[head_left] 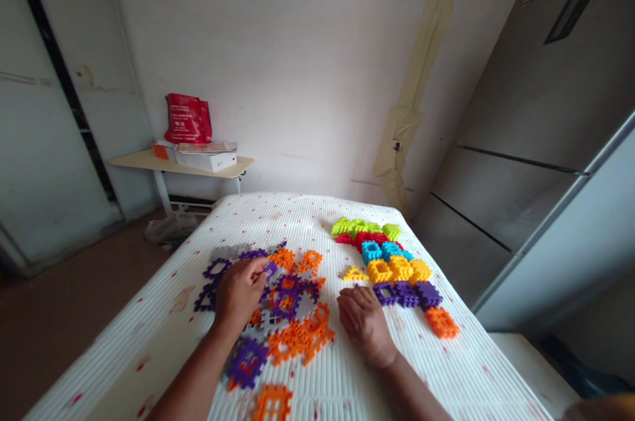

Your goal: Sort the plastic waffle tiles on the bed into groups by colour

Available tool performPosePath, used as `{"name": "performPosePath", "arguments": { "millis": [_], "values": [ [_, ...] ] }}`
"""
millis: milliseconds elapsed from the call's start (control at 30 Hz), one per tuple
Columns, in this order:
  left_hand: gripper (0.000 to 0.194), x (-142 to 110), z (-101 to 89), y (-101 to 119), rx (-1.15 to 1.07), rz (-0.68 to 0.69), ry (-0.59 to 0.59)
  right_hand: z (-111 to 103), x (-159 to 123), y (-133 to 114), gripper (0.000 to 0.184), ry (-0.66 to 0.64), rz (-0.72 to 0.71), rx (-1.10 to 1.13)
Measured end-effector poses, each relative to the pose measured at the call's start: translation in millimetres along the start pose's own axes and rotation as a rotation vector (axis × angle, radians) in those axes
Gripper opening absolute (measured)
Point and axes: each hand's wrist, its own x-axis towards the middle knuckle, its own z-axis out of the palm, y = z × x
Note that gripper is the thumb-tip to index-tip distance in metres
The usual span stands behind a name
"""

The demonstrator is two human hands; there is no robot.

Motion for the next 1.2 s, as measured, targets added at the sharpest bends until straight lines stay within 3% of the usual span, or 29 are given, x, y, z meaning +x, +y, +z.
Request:
{"name": "performPosePath", "arguments": {
  "millis": [133, 233, 300, 467, 600, 733, 867, 1000, 1100, 1200],
  "values": [
    [0.037, -6.7, -0.3, 6.0, -0.344, -0.132, -0.022, 3.9, 10.6, -19.2, 0.023, 0.069, 0.031, 0.103],
    [0.042, -15.1, 0.5, 17.5, -0.773, -0.297, -0.175, 11.8, 19.8, -35.3, 0.038, 0.094, 0.055, 0.187],
    [0.045, -20.3, 1.1, 26.0, -0.91, -0.35, -0.277, 16.9, 25.5, -44.0, 0.046, 0.074, 0.057, 0.218],
    [0.043, -28.1, 4.2, 38.0, -0.958, -0.343, -0.392, 20.6, 32.3, -52.0, 0.043, 0.029, 0.05, 0.22],
    [0.044, -29.4, 8.2, 38.5, -0.952, -0.354, -0.448, 15.2, 27.9, -48.4, 0.041, 0.004, -0.014, 0.1],
    [0.042, -32.2, 11.2, 43.4, -0.947, -0.371, -0.433, 11.0, 24.0, -51.1, 0.042, 0.015, 0.022, -0.002],
    [0.044, -36.1, 10.8, 52.6, -0.931, -0.361, -0.432, 9.3, 25.1, -53.1, 0.042, -0.014, 0.055, 0.038],
    [0.055, -34.3, 8.0, 52.4, -0.868, -0.33, -0.396, -10.5, 22.5, -24.2, 0.041, 0.002, 0.097, 0.047],
    [0.056, -29.8, 6.5, 46.3, -0.841, -0.307, -0.332, -44.6, 11.1, 17.7, 0.037, 0.011, 0.121, -0.021],
    [0.054, -26.6, 5.8, 42.7, -0.834, -0.303, -0.299, -81.1, -7.1, 57.7, 0.033, -0.076, 0.198, -0.168]
  ]
}}
